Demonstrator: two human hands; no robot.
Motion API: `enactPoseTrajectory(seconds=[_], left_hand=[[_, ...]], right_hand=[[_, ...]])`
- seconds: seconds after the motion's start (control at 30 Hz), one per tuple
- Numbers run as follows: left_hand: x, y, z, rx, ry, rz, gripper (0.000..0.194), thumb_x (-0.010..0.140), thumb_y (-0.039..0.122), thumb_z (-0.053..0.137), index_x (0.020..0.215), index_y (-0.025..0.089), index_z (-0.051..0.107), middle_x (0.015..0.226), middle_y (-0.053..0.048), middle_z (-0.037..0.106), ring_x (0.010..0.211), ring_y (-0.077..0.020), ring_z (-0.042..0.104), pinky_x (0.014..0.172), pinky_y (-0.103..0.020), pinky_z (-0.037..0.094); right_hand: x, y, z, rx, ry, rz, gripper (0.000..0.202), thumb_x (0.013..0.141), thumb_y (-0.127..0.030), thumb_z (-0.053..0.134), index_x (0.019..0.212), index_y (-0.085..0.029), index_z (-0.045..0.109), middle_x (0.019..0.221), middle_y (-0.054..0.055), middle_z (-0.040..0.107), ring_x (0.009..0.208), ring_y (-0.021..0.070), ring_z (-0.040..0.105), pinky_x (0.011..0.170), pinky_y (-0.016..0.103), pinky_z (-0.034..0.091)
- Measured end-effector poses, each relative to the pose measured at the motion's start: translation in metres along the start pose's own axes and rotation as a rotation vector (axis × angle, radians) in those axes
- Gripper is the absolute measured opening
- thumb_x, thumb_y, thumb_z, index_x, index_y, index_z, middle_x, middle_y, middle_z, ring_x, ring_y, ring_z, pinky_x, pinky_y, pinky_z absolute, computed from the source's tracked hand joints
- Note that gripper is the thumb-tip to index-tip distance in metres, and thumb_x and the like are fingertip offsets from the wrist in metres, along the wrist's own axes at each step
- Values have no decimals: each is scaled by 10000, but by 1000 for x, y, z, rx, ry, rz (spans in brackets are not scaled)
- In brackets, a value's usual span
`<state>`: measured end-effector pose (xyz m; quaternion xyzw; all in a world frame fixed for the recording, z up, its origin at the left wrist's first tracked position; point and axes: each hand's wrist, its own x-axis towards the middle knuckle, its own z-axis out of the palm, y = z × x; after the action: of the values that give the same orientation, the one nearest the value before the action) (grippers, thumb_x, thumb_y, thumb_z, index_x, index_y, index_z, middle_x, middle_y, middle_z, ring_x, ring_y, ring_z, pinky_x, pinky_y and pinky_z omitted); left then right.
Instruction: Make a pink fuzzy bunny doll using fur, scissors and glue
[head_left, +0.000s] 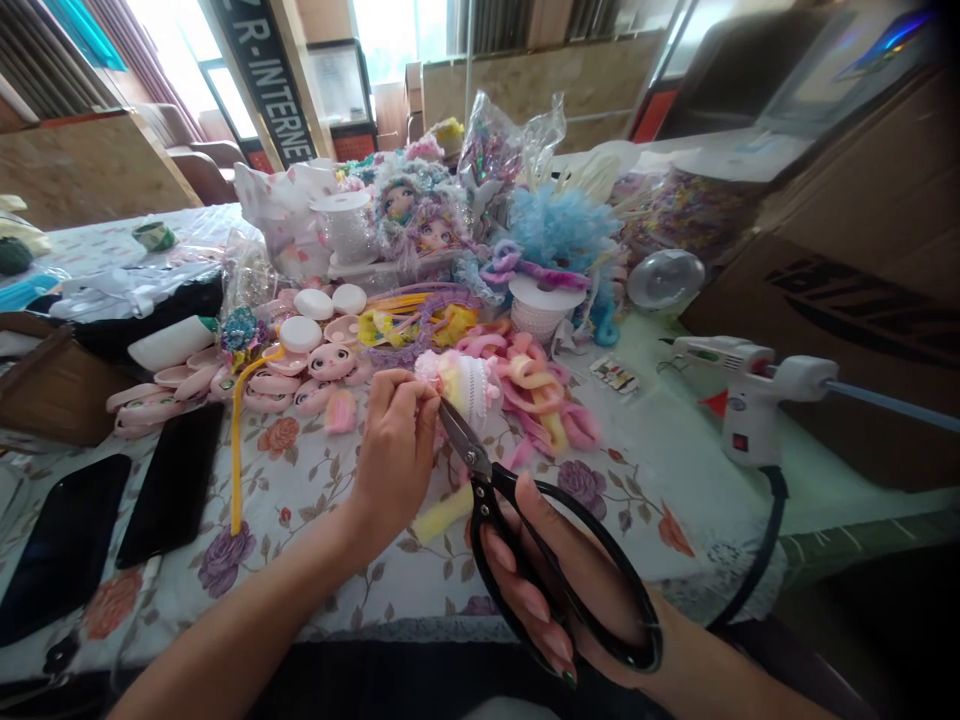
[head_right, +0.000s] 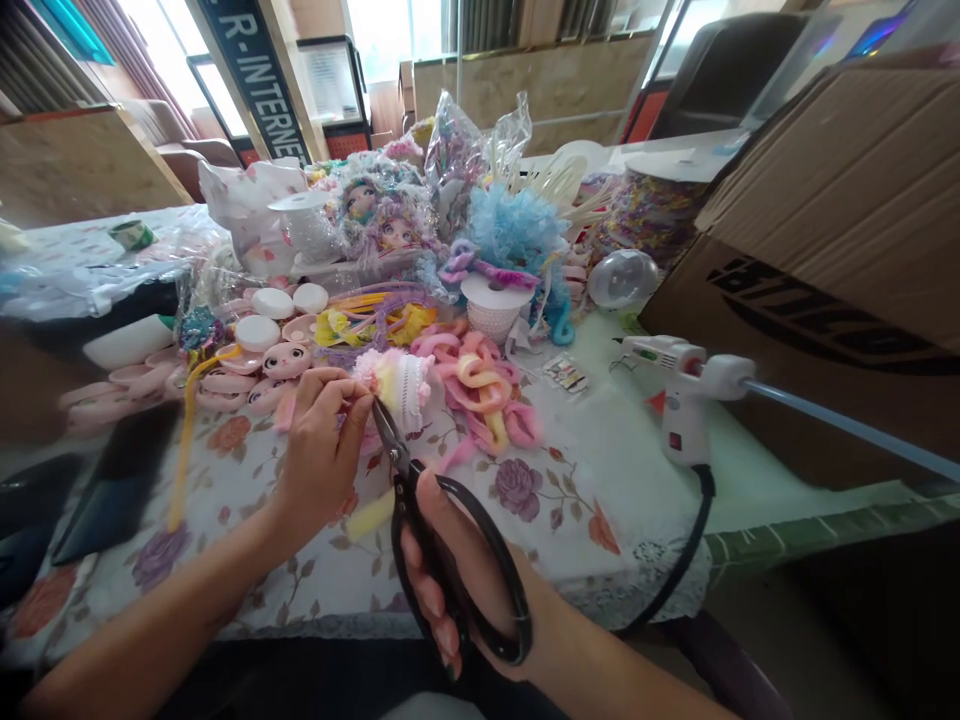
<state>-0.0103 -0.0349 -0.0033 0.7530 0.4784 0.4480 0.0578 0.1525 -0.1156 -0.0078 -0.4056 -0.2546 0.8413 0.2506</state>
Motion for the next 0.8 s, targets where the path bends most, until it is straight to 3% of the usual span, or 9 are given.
enactPoseTrajectory(seconds=[0.2,0.8], left_hand=[[0,-1,3,-88,23,-51,103,950,199,443,877,195,516,941,-51,482,895,-160,520,811,-295,494],[0,-4,5,-115,22,-66,105,946,196,446,871,191,519,939,-46,492,890,-158,528,809,-290,477]], right_hand=[[5,2,4,63,28,-82,560,706,-750,564,651,-200,478,396,-78,435,257,52,338,243,152,340],[9,5,-2,-97,59,-191,576,769,-745,501,624,-189,458,376,-81,398,238,39,302,215,128,293]])
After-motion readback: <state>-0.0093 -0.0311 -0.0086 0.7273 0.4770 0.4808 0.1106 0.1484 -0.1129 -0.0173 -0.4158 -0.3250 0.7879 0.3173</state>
